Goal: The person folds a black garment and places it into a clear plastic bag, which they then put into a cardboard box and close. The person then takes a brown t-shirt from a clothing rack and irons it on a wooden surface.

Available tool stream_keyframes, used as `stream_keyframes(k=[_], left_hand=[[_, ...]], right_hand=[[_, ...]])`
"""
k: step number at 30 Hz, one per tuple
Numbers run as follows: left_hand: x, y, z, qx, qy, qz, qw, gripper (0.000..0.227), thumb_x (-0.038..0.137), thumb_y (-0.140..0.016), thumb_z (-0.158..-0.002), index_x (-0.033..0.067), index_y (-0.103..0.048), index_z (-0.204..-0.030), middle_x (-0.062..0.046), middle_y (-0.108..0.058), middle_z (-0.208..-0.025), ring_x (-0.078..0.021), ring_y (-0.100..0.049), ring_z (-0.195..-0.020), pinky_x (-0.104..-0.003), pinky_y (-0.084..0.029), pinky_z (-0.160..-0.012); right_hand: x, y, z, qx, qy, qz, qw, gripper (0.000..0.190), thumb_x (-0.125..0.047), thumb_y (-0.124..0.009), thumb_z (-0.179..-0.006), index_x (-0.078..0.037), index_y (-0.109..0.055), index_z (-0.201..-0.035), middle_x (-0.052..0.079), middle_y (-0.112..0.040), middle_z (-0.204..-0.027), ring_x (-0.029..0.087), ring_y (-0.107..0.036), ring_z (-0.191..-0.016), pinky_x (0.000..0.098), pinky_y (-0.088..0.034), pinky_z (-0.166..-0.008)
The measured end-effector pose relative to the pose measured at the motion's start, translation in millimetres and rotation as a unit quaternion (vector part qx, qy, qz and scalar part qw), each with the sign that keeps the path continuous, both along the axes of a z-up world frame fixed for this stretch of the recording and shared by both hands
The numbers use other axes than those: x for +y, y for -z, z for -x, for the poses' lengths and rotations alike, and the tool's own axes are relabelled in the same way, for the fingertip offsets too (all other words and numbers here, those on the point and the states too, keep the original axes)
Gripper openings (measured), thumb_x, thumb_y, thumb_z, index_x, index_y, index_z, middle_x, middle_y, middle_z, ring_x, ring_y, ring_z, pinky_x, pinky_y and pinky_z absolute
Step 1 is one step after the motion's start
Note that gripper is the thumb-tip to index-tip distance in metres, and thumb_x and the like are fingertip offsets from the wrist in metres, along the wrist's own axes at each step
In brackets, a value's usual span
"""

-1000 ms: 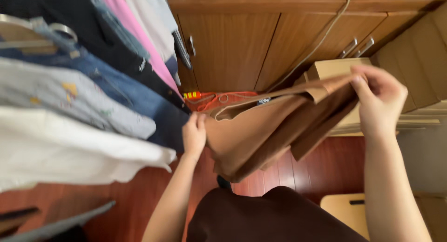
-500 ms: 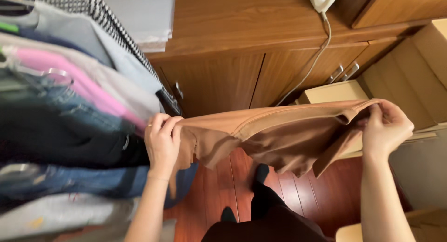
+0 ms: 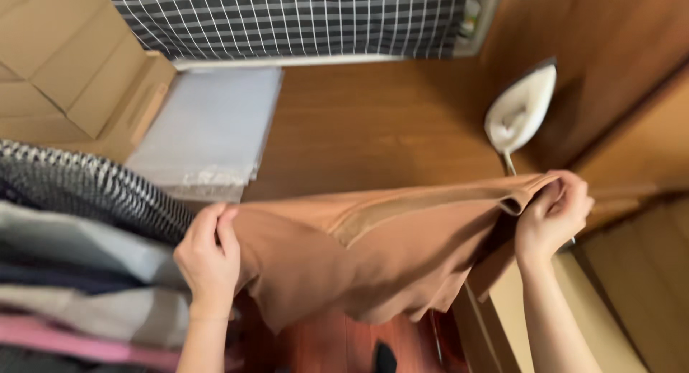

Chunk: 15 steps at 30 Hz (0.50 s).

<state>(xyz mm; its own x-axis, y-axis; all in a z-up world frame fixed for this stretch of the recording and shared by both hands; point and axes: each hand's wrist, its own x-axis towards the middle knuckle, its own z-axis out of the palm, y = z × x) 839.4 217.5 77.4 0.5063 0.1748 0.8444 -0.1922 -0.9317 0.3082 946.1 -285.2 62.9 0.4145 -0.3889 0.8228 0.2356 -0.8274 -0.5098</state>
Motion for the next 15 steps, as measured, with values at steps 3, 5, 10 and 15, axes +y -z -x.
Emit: stream_keyframes(k=[3,5,10,15], left_hand=[[-4.9,13.1,-30.9,0.019,-0.043,0.020,0.999,0.012,0.013,-0.068,-0.112,0.0041,-0.075,-0.114,-0.010,-0.079,-0.110,-0.0340,-0.075,-0.097,-0.044,-0.056,-0.084],[-5.9,8.8,-48.5,0.035,-0.054,0.035,0.997,0.012,0.014,-0.067,-0.113,0.0056,-0.075,-0.113,-0.010,-0.078,-0.105,-0.0339,-0.073,-0.091,-0.044,-0.055,-0.081],[19.9,-10.9,-113.7,0.049,-0.094,0.026,0.994,0.014,0.020,-0.068,-0.113,0.0099,-0.077,-0.114,-0.011,-0.079,-0.099,-0.0341,-0.072,-0.081,-0.045,-0.054,-0.078],[63.0,-22.9,-191.2,0.022,-0.165,-0.074,0.983,0.019,0.036,-0.071,-0.117,0.0196,-0.079,-0.111,-0.006,-0.079,-0.090,-0.0302,-0.080,-0.088,-0.041,-0.063,-0.077]], right_hand=[[-0.3,4.6,-62.3,0.024,-0.084,-0.023,0.996,0.022,0.002,-0.048,-0.115,-0.003,-0.067,-0.123,0.016,-0.073,-0.115,0.036,-0.068,-0.103,0.0467,-0.051,-0.097],[0.5,7.0,-95.8,0.041,-0.121,-0.012,0.992,0.021,0.002,-0.049,-0.116,-0.002,-0.069,-0.122,0.016,-0.074,-0.117,0.035,-0.069,-0.106,0.0451,-0.051,-0.100],[10.7,-0.1,-185.6,0.054,-0.157,0.055,0.985,0.022,0.000,-0.052,-0.116,-0.006,-0.071,-0.123,0.010,-0.075,-0.118,0.033,-0.070,-0.104,0.0429,-0.051,-0.095],[34.6,-10.2,-274.8,-0.021,-0.141,0.126,0.982,0.014,0.000,-0.071,-0.116,-0.009,-0.079,-0.122,0.012,-0.079,-0.107,0.037,-0.077,-0.103,0.0471,-0.061,-0.093]])
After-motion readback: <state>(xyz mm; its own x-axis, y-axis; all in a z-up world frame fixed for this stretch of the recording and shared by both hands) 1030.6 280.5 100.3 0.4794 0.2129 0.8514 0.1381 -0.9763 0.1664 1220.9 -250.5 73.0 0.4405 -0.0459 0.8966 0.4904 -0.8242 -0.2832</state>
